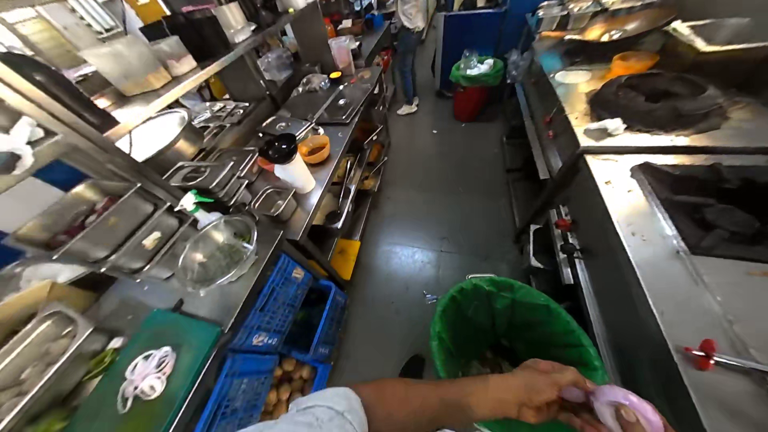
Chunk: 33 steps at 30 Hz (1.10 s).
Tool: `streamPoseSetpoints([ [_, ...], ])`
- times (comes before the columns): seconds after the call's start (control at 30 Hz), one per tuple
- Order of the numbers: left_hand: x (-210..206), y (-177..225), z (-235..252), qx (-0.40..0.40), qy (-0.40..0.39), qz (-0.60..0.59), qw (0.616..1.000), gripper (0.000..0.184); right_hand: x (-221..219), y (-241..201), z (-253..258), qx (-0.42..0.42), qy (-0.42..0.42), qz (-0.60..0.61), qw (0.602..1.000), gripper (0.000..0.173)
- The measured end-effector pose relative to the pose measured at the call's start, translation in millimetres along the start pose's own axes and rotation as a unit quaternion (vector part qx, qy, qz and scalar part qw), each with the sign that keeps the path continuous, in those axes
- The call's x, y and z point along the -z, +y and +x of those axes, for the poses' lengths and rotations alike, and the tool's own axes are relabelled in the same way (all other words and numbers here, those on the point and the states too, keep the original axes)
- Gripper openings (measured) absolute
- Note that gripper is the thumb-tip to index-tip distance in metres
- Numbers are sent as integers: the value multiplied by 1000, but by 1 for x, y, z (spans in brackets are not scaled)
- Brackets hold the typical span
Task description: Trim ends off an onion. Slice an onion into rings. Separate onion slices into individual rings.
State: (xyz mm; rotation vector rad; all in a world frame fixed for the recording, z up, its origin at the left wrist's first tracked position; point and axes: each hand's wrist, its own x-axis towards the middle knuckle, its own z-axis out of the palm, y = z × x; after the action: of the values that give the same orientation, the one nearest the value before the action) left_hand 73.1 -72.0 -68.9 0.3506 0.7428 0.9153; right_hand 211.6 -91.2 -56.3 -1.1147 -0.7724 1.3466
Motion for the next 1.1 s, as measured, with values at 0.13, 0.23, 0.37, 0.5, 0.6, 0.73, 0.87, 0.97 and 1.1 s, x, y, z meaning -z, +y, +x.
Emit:
streamPoseSetpoints([
  [0.13, -2, -6, -6, -23, 33, 19, 999, 31, 0, 6, -5, 14, 3, -25, 1000, 36],
  [0.23, 7, -19, -2, 1, 50, -5, 999, 29, -4, 10, -9, 30, 1, -56, 998, 39],
  [0.37, 20, -34, 1, -30, 68, 88, 993, 22, -15, -3, -6, 27, -2, -69, 997, 29],
  [0.5, 30, -18, -6, -191, 64, 344, 917, 47, -22, -3, 2, -80, 83, -22, 993, 24],
  [0.6, 20, 0, -2, -268, 28, 388, 881, 58, -12, 0, 14, -138, 111, 12, 984, 26],
  [0.73, 21, 10, 5, -294, 37, 404, 865, 39, -17, -8, 18, -206, 171, 25, 963, 25],
  [0.87, 23, 16, 9, -293, 12, 413, 862, 35, -12, -14, 21, -247, 174, 14, 953, 30],
  [0.97, 18, 19, 10, -278, 3, 449, 849, 45, -11, -13, 20, -237, 189, 8, 953, 33],
  [1.1, 7, 21, 9, -274, 23, 512, 814, 45, -10, -10, 20, -193, 200, 1, 961, 36],
])
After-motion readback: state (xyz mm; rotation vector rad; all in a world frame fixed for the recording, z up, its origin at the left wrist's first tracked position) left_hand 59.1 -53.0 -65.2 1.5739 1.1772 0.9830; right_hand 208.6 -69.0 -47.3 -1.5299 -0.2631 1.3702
